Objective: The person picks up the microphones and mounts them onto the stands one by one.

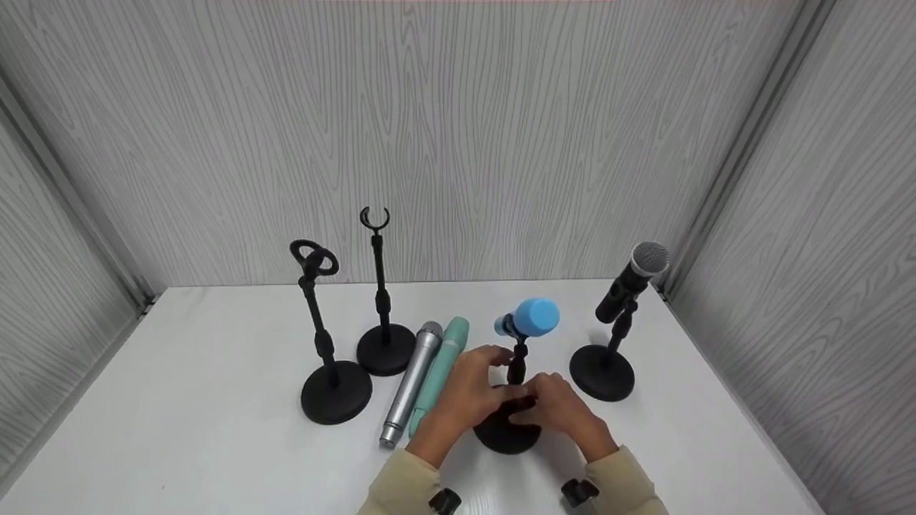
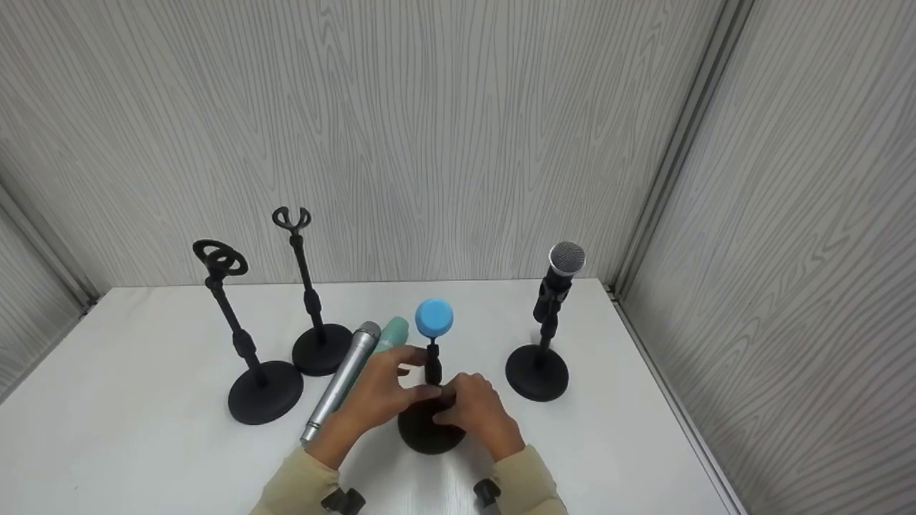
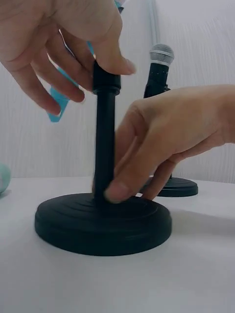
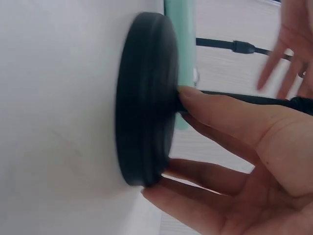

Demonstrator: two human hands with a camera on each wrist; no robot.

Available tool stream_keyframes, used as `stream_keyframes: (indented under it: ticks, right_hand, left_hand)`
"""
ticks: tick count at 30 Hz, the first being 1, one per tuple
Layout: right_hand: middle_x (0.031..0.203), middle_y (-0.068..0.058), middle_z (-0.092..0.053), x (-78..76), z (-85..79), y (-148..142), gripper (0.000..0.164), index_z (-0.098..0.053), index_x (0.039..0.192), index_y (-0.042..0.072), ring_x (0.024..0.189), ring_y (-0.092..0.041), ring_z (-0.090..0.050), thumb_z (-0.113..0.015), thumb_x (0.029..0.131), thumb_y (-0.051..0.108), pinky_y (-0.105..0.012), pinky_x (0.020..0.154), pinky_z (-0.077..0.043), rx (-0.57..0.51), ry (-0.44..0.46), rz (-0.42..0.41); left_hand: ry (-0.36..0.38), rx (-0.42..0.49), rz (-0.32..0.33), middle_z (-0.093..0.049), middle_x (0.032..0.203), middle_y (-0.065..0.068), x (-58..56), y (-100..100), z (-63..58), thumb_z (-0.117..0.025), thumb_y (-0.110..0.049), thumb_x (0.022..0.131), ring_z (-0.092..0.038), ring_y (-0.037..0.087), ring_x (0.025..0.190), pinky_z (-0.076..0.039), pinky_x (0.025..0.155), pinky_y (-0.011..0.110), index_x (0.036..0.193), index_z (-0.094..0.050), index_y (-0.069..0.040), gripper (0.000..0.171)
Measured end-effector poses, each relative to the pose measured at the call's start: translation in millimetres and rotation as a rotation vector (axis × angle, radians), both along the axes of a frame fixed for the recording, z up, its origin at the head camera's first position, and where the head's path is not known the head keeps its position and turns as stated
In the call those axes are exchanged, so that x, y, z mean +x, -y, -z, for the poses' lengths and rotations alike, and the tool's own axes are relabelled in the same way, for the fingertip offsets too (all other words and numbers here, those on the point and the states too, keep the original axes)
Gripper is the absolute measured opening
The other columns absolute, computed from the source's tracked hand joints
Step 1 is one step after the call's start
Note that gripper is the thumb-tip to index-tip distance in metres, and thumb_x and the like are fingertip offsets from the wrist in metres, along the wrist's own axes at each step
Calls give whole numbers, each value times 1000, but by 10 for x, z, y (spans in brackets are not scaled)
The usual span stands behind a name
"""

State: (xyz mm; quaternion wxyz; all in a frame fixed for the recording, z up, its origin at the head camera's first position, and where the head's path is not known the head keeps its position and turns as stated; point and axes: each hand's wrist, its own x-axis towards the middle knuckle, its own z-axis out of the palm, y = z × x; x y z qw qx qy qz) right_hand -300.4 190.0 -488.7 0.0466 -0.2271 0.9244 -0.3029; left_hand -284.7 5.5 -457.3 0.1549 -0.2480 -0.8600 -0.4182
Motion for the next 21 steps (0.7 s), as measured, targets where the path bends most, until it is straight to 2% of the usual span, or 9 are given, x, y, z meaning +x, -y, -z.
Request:
stream_keyframes:
  ticks: [5, 7, 12, 15, 21]
  right_hand:
    - [102, -7, -72, 39, -79, -42, 41, -73, 105, 10, 91, -27, -63, -85, 67, 16, -40, 78, -51, 84, 46, -13]
    - [110, -10, -70, 66, -99, -49, 51, -70, 112, 9, 101, -31, -62, -86, 64, 17, -45, 86, -50, 127, 48, 5]
    - [113, -10, -69, 98, -94, -60, 62, -67, 117, 8, 106, -31, -62, -88, 60, 14, -48, 93, -48, 176, 31, 0]
    - [110, -7, -71, 92, -83, -68, 65, -68, 117, 12, 99, -28, -63, -89, 56, 10, -46, 89, -49, 171, 16, -22]
    - [109, -7, -71, 73, -80, -84, 63, -69, 115, 11, 98, -29, -65, -89, 55, 8, -44, 83, -53, 131, 16, -43]
  left_hand:
    - [92, -136, -20, -65, 118, 7, 19, 169, 86, -87, -23, 65, -61, 21, 110, -51, 93, 33, 124, -60, -11, 66]
    - [125, -190, -18, -64, 117, 8, 36, 205, 138, -88, -23, 64, -60, 22, 108, -50, 92, 34, 125, -59, -10, 68]
    - [184, -278, -16, -64, 109, 13, 87, 220, 282, -89, -22, 62, -59, 23, 98, -49, 88, 35, 121, -61, -4, 67]
    - [227, -281, -23, -65, 107, 13, 104, 209, 337, -89, -20, 62, -59, 23, 98, -49, 89, 36, 118, -64, -2, 63]
    - [331, -204, -41, -67, 111, 14, 117, 196, 392, -87, -16, 65, -60, 27, 106, -48, 94, 40, 114, -66, 1, 56]
